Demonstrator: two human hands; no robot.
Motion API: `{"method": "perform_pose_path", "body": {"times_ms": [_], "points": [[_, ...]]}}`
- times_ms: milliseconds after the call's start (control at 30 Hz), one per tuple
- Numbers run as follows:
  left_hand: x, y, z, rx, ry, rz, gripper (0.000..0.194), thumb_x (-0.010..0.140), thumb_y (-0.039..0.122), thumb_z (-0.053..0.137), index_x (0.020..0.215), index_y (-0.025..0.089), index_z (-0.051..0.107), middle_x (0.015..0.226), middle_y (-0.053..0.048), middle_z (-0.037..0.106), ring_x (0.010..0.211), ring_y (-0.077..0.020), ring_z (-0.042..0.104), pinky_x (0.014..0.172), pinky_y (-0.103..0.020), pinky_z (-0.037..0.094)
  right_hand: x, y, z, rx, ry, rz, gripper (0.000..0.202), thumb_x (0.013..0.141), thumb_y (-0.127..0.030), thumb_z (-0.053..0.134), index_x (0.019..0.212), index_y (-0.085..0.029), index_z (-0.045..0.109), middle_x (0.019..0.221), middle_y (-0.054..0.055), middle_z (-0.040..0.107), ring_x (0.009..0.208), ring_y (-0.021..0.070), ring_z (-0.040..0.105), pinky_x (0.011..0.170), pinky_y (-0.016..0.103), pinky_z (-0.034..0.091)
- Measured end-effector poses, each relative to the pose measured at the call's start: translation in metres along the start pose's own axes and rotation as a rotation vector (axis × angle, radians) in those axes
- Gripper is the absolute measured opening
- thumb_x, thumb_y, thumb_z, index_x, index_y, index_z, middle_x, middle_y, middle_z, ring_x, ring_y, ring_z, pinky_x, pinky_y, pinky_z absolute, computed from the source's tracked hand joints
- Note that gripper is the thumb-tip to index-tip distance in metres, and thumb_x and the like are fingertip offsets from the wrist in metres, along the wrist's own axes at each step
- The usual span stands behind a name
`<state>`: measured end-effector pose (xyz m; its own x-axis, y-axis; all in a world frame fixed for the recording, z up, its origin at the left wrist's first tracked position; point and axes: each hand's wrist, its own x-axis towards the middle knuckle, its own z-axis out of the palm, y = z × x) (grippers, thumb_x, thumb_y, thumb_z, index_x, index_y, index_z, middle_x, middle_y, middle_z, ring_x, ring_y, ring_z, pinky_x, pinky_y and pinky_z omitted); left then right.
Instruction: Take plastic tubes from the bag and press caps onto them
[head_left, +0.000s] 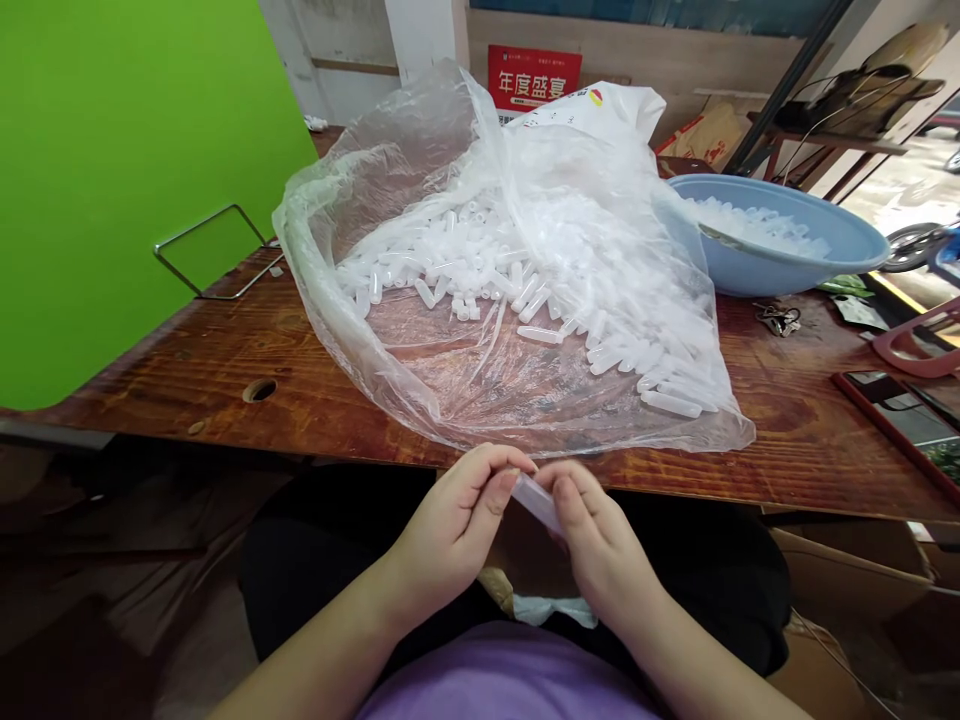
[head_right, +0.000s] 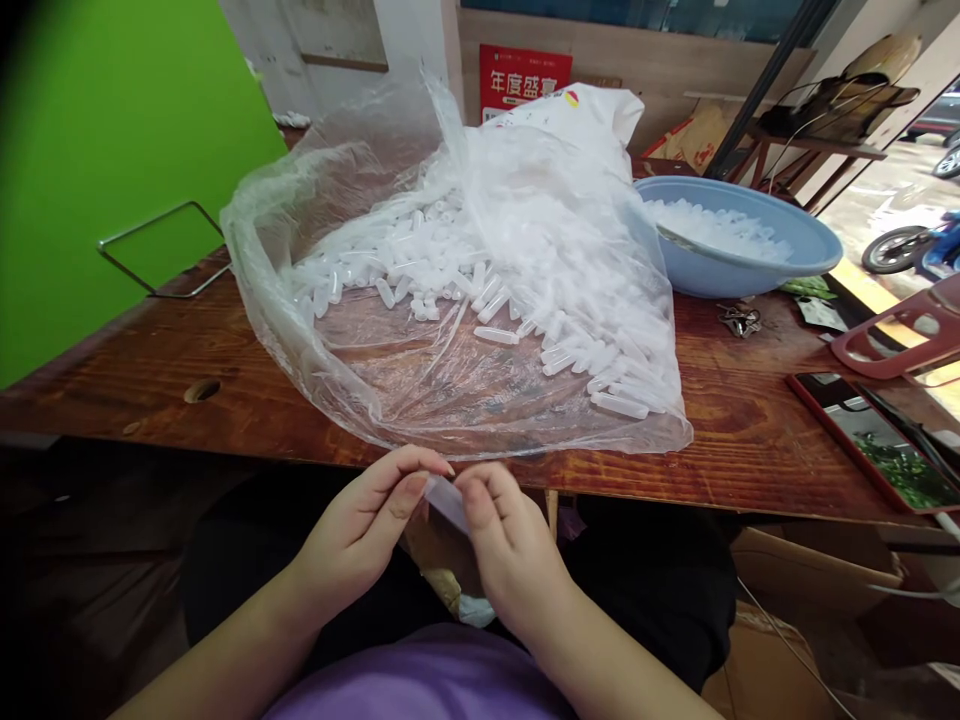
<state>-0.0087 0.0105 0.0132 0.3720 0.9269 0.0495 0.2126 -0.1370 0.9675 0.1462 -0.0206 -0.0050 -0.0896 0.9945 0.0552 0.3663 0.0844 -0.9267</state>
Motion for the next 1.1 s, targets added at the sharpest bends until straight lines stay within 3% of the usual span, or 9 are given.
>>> {"method": "perform_pose_path", "body": {"times_ms": [67, 133, 300, 433, 533, 767, 867, 933, 1100], "points": [[0.001, 0.000, 0.001, -0.036, 0.036, -0.043, 0.023, 0.090, 0.036, 0.040, 0.095, 0.021, 0.056, 0.082, -0.002, 0.060, 0.070, -0.0144, 0.054, 0.065, -0.024, 0.044, -0.001, 0.002, 0.002, -0.166, 0.196, -0.194, 0.036, 0.086, -0.049, 0.045, 0.097, -0.016, 0.057, 0.079, 0.007, 0.062, 0.070, 0.0179, 0.058, 0.064, 0.030, 0.047], [0.000, -0.001, 0.002, -0.043, 0.044, -0.053, 0.023, 0.090, 0.036, 0.040, 0.094, 0.020, 0.056, 0.083, -0.002, 0.060, 0.069, -0.0143, 0.054, 0.065, -0.024, 0.044, -0.002, 0.004, 0.002, -0.251, 0.201, -0.265, 0.032, 0.086, -0.046, 0.047, 0.095, -0.017, 0.058, 0.081, 0.009, 0.063, 0.074, 0.0195, 0.059, 0.067, 0.031, 0.047], [-0.003, 0.000, 0.004, 0.053, -0.027, 0.048, 0.021, 0.089, 0.032, 0.040, 0.092, 0.021, 0.057, 0.080, -0.002, 0.059, 0.070, -0.0147, 0.053, 0.067, -0.025, 0.044, -0.003, 0.004, 0.001, 0.049, -0.052, 0.111, 0.047, 0.095, -0.045, 0.022, 0.074, -0.017, 0.053, 0.058, 0.000, 0.054, 0.050, 0.0116, 0.052, 0.044, 0.021, 0.040], [-0.002, 0.001, 0.008, 0.008, 0.024, -0.036, 0.020, 0.089, 0.031, 0.040, 0.091, 0.020, 0.056, 0.081, -0.001, 0.059, 0.072, -0.0148, 0.054, 0.067, -0.024, 0.044, -0.006, 0.006, 0.002, -0.282, 0.140, -0.232, 0.034, 0.091, -0.045, 0.039, 0.099, -0.016, 0.055, 0.078, 0.007, 0.061, 0.070, 0.0181, 0.058, 0.062, 0.029, 0.046], [-0.002, 0.002, 0.011, 0.000, 0.030, -0.063, 0.019, 0.089, 0.031, 0.040, 0.090, 0.020, 0.056, 0.079, -0.001, 0.059, 0.071, -0.0142, 0.054, 0.066, -0.023, 0.043, -0.007, 0.007, 0.002, -0.427, 0.125, -0.342, 0.035, 0.092, -0.042, 0.035, 0.090, -0.016, 0.057, 0.072, 0.007, 0.060, 0.065, 0.0179, 0.055, 0.059, 0.029, 0.043], [-0.003, 0.006, 0.012, 0.042, -0.049, -0.051, 0.022, 0.090, 0.032, 0.038, 0.081, 0.019, 0.053, 0.070, 0.000, 0.056, 0.066, -0.0141, 0.053, 0.063, -0.024, 0.043, -0.005, 0.002, 0.003, 0.603, -0.328, 0.380, 0.046, 0.080, -0.062, 0.046, 0.066, -0.019, 0.041, 0.047, -0.009, 0.029, 0.040, 0.0051, 0.023, 0.039, 0.018, 0.020], [-0.001, 0.007, 0.010, 0.062, -0.067, -0.094, 0.023, 0.090, 0.034, 0.037, 0.080, 0.019, 0.053, 0.071, -0.001, 0.057, 0.067, -0.0148, 0.053, 0.065, -0.025, 0.044, -0.006, 0.005, 0.006, 0.890, -0.501, 0.530, 0.047, 0.078, -0.065, 0.045, 0.065, -0.020, 0.038, 0.041, -0.013, 0.018, 0.037, 0.0041, 0.010, 0.036, 0.018, 0.012], [-0.002, 0.005, 0.009, 0.078, -0.087, -0.108, 0.024, 0.090, 0.034, 0.036, 0.080, 0.019, 0.053, 0.070, -0.001, 0.057, 0.066, -0.0146, 0.053, 0.064, -0.025, 0.045, -0.008, 0.006, 0.005, 0.773, -0.496, 0.478, 0.046, 0.082, -0.063, 0.039, 0.068, -0.020, 0.041, 0.043, -0.011, 0.024, 0.038, 0.0049, 0.016, 0.037, 0.018, 0.017], [-0.007, -0.021, 0.012, 0.251, -0.261, -0.093, 0.027, 0.091, 0.033, 0.034, 0.086, 0.019, 0.057, 0.080, -0.003, 0.062, 0.074, -0.0162, 0.057, 0.069, -0.026, 0.047, -0.003, -0.006, -0.026, -0.087, -0.225, 0.010, 0.023, 0.090, -0.039, 0.042, 0.095, -0.020, 0.054, 0.084, 0.003, 0.059, 0.073, 0.0141, 0.055, 0.063, 0.025, 0.043]]}}
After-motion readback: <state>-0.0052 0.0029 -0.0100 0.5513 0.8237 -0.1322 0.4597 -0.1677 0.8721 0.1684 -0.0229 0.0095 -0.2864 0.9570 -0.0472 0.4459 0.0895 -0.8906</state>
